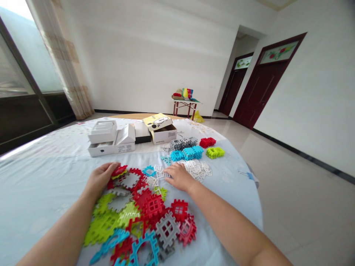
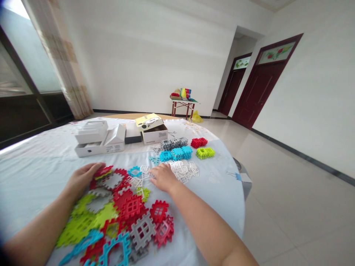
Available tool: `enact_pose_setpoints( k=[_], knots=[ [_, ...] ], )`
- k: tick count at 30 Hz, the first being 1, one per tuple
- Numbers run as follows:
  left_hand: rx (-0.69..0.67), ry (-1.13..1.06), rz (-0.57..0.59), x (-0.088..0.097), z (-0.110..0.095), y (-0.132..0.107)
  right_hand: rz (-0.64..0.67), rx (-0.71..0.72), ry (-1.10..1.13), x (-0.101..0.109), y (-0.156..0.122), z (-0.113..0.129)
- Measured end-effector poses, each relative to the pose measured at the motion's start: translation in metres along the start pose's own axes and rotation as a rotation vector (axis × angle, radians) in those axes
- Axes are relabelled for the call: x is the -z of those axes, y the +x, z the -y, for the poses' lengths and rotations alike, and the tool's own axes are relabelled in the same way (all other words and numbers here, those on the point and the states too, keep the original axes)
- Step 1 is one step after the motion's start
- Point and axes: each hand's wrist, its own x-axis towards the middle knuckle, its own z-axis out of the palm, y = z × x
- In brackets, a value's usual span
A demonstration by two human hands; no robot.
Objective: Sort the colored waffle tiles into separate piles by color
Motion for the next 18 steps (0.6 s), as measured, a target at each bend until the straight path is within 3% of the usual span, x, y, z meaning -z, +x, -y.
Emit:
enact_pose_setpoints(
  k=[6, 13, 18],
  knots=[
    [-0.013, 0.039, 0.001, 0.001, 0.001, 0.001, -0.085, -0.016, 0.05, 0.012, -0.009, -0.004],
    [-0.012, 0.038, -0.008, 0.001, 0.004, 0.004, -0.292, -0.185, 0.07, 0.045, -0.031, -0.044],
    [-0.004, 0.02, 0.001, 0.0, -0.004, -0.003, -0.376, -0.248, 0.088, 0.048, -0.042, -0.061]
  ],
)
